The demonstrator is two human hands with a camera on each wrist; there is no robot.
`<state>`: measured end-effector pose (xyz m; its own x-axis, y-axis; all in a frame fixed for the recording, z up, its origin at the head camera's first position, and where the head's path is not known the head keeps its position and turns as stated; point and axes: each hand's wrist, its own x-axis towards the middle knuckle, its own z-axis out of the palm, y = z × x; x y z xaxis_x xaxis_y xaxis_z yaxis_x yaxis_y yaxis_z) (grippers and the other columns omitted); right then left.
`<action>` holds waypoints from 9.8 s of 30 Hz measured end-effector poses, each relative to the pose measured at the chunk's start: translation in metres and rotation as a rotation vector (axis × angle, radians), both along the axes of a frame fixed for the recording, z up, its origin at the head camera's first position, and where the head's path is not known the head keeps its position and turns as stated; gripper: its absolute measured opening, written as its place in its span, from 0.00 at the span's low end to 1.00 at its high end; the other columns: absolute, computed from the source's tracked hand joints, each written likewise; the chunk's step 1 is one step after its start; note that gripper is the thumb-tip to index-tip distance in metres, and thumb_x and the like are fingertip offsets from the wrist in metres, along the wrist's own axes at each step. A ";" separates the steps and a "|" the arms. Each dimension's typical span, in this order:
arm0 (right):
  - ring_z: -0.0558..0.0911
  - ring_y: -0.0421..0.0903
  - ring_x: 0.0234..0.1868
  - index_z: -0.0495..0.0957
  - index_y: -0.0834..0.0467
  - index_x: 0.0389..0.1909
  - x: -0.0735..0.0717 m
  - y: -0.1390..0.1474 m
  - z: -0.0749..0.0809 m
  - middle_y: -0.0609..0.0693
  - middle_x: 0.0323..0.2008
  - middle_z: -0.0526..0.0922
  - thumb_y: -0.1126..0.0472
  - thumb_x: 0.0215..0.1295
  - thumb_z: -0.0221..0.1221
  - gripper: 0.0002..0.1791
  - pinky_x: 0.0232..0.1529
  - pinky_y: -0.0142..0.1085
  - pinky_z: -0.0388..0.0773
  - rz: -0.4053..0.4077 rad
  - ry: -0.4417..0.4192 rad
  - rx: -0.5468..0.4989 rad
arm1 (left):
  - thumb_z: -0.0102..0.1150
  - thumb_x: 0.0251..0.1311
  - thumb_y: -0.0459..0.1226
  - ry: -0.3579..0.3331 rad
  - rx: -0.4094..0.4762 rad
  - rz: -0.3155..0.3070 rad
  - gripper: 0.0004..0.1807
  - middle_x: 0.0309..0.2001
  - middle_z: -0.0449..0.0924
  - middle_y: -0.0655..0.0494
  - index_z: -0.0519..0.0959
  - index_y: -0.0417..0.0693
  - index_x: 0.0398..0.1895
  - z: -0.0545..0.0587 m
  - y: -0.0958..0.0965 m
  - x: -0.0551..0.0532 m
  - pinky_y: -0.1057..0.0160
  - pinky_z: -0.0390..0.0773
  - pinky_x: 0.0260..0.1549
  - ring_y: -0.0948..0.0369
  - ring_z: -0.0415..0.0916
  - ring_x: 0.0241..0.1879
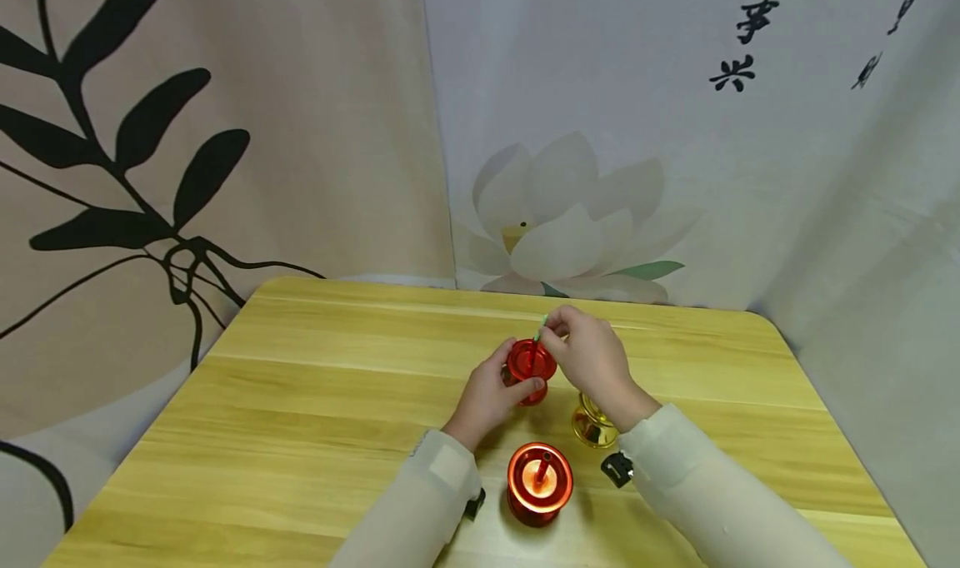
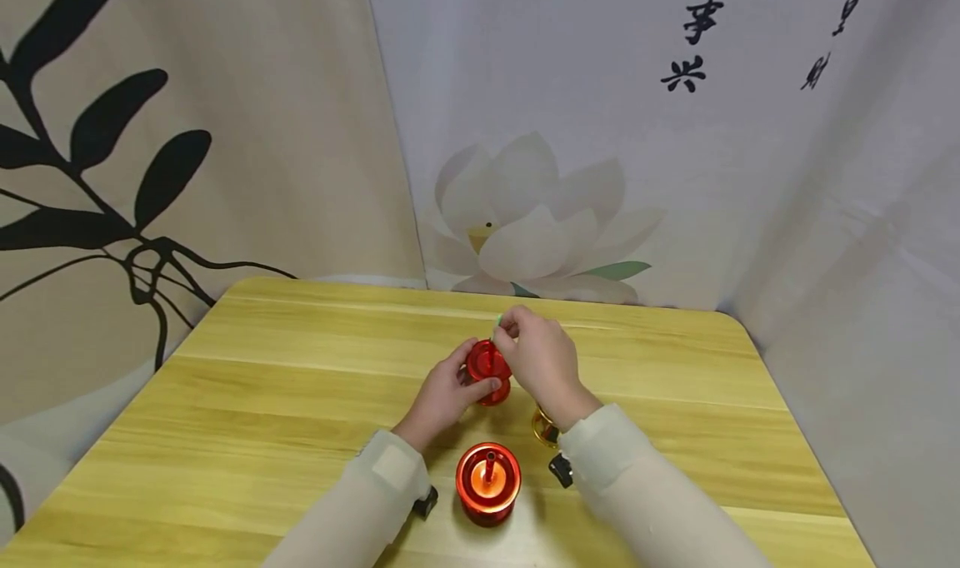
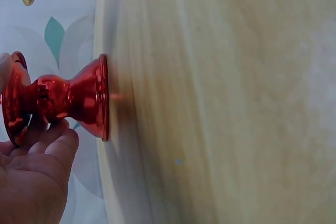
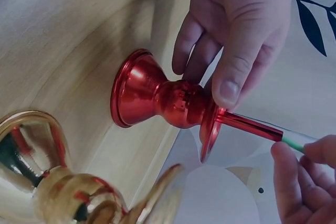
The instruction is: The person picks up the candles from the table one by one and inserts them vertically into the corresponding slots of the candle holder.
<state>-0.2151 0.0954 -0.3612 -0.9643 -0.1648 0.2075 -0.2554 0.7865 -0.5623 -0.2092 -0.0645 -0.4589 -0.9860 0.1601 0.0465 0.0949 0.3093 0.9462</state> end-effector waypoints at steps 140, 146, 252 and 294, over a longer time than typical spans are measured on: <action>0.70 0.27 0.22 0.84 0.51 0.23 0.123 0.156 -0.077 0.34 0.21 0.77 0.66 0.53 0.71 0.07 0.24 0.27 0.75 0.181 -0.209 0.114 | 0.70 0.62 0.41 0.014 -0.005 -0.340 0.38 0.71 0.69 0.52 0.67 0.47 0.74 0.004 0.052 0.023 0.58 0.68 0.68 0.56 0.67 0.69; 0.72 0.27 0.23 0.85 0.51 0.24 0.124 0.159 -0.078 0.34 0.22 0.79 0.62 0.56 0.72 0.06 0.24 0.28 0.76 0.193 -0.211 0.095 | 0.72 0.59 0.45 -0.015 -0.029 -0.361 0.41 0.72 0.67 0.57 0.65 0.52 0.75 0.002 0.054 0.017 0.59 0.68 0.67 0.55 0.66 0.70; 0.68 0.29 0.22 0.77 0.44 0.22 0.156 0.170 -0.071 0.31 0.19 0.72 0.58 0.54 0.72 0.12 0.23 0.29 0.69 0.323 -0.392 0.190 | 0.79 0.50 0.40 -0.069 0.013 -0.436 0.48 0.73 0.66 0.54 0.64 0.45 0.75 0.012 -0.016 0.106 0.61 0.63 0.70 0.57 0.66 0.70; 0.75 0.27 0.29 0.85 0.46 0.29 0.151 0.136 -0.075 0.30 0.28 0.80 0.58 0.61 0.69 0.04 0.28 0.29 0.79 0.324 -0.169 0.000 | 0.78 0.51 0.46 -0.030 -0.065 -0.434 0.47 0.69 0.71 0.56 0.66 0.47 0.74 0.006 -0.014 0.108 0.53 0.66 0.69 0.58 0.70 0.67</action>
<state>-0.0646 0.2318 -0.4366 -0.8825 -0.4677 0.0498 -0.3952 0.6801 -0.6175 -0.1017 -0.0789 -0.4526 -0.8272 0.5619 -0.0049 0.2022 0.3057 0.9304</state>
